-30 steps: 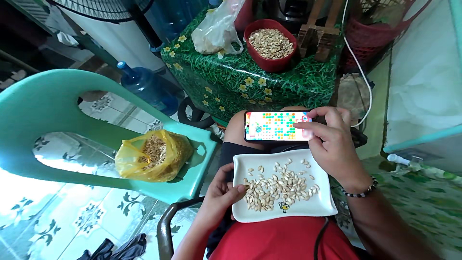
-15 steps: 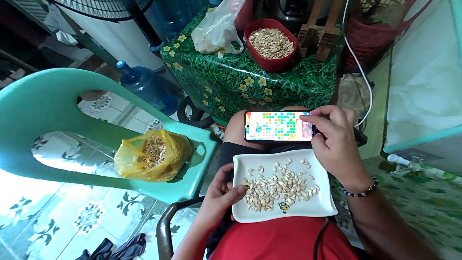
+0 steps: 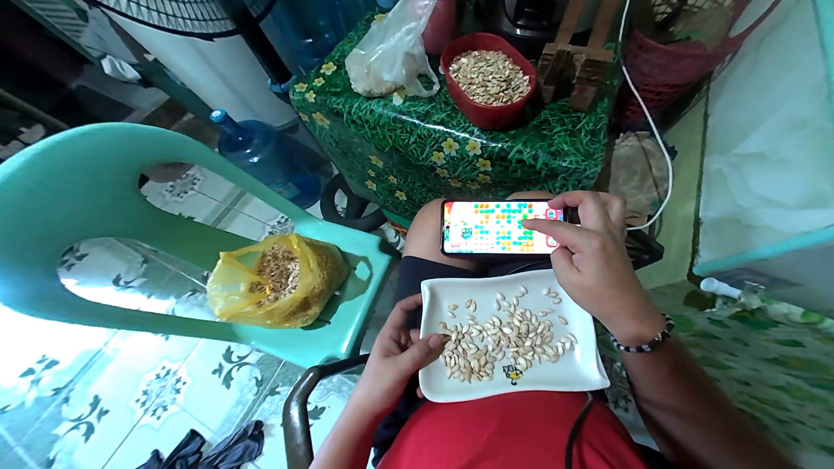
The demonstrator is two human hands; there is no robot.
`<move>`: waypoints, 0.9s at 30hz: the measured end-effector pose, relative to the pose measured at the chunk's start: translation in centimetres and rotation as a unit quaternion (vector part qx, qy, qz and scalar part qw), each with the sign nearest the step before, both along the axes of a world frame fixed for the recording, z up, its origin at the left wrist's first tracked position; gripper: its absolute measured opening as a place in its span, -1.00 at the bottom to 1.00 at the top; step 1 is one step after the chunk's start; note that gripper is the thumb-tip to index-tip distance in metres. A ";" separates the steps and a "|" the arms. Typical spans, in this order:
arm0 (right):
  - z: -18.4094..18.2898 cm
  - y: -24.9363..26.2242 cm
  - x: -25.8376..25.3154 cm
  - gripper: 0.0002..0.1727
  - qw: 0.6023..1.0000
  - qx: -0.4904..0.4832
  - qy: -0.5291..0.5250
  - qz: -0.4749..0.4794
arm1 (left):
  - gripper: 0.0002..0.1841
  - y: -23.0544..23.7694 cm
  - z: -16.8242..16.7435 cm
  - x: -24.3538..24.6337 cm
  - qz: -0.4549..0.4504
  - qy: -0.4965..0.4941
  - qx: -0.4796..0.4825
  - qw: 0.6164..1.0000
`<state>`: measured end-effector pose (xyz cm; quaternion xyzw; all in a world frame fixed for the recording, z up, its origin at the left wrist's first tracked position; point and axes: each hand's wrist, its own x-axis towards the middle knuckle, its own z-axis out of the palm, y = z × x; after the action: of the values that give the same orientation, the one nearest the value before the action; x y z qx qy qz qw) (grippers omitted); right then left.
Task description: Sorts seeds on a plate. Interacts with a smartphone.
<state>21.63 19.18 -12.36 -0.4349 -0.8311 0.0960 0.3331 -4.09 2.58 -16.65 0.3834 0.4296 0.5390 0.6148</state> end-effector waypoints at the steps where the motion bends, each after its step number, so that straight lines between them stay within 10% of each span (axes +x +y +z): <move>1: 0.1 0.0 0.0 -0.49 1.000 0.001 0.003 0.002 | -0.39 0.0 0.0 0.0 0.000 -0.002 0.000 1.000; 27: 0.6 -0.3 0.0 -0.47 0.999 -0.007 0.034 -0.002 | -0.40 0.1 0.1 0.0 -0.004 -0.010 0.002 1.000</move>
<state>21.65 18.92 -11.79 -0.4356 -0.8178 0.1158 0.3579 -4.10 2.63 -16.59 0.3811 0.4210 0.5412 0.6202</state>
